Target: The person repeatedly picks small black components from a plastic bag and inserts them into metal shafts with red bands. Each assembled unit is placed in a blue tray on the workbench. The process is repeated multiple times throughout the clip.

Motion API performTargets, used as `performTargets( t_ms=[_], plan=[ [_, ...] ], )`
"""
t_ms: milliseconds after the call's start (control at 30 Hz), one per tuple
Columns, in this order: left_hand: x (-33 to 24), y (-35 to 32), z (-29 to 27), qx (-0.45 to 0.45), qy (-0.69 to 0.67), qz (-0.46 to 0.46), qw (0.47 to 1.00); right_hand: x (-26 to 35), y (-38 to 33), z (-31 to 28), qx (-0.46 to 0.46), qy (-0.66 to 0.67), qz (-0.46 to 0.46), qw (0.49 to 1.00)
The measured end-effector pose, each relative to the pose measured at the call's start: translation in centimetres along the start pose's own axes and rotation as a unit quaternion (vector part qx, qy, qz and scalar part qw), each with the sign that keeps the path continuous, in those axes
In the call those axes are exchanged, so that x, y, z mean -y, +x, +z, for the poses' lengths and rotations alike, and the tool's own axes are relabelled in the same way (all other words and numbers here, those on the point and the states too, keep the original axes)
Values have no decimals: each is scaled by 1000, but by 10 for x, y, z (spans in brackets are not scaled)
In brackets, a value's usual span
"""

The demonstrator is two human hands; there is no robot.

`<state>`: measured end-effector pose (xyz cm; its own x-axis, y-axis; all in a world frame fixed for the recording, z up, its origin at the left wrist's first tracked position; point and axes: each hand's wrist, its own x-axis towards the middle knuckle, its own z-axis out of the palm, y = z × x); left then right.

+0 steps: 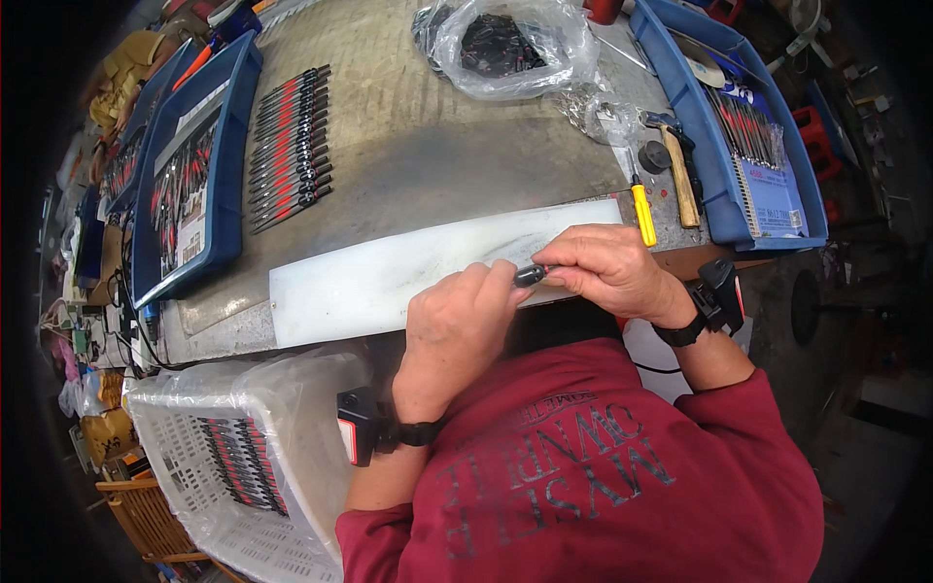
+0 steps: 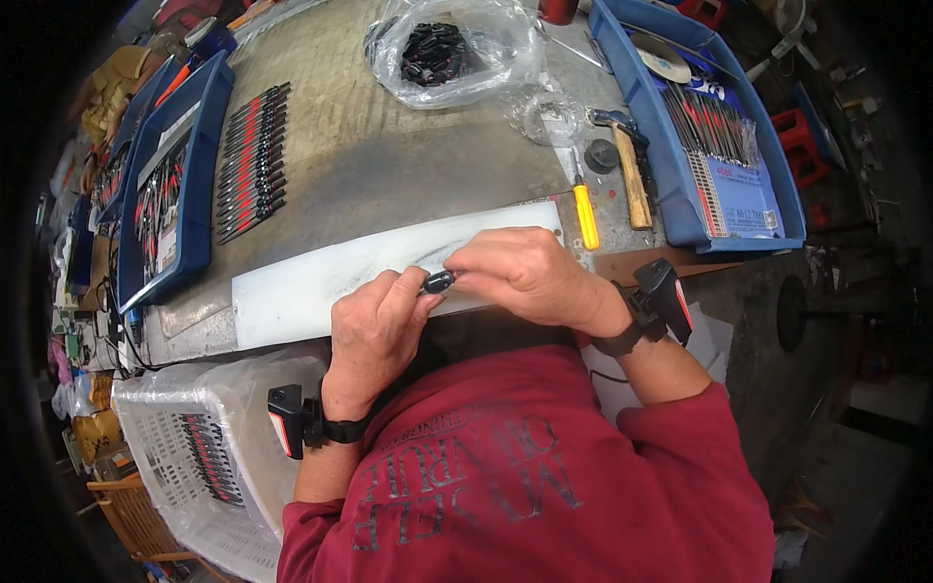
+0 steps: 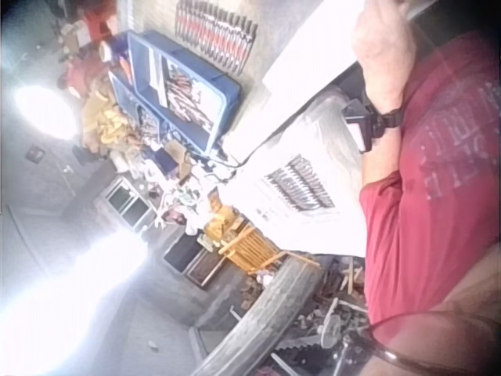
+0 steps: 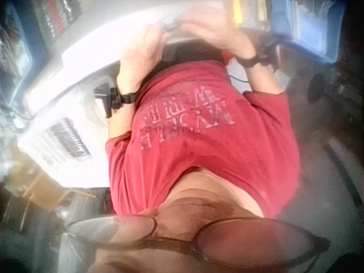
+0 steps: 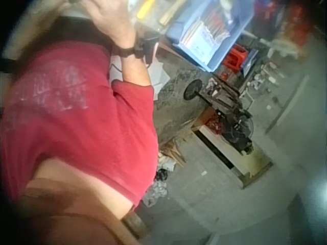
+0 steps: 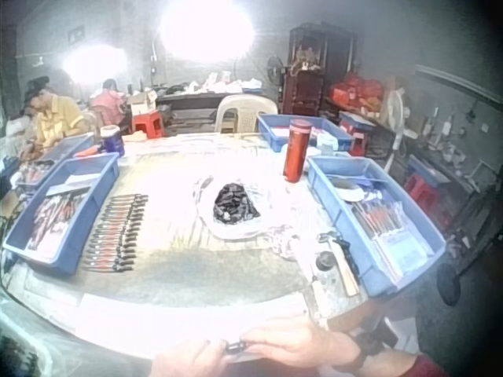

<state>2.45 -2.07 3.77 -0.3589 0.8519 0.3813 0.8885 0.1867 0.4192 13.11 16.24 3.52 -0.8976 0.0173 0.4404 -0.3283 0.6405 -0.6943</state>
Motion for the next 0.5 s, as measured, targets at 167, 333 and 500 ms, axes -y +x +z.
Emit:
performTargets(
  t_ms=[167,333,500],
  plan=[
    [-1,0,1,4,-5,-3,1000,-1,-3,1,0,0,7,1000],
    [0,0,0,16,-23,6,1000,-7,-4,-1,-9,-13,-33,999],
    [-3,2,1,-7,-20,0,1000,-6,-5,1,-38,-38,-45,998]
  ],
)
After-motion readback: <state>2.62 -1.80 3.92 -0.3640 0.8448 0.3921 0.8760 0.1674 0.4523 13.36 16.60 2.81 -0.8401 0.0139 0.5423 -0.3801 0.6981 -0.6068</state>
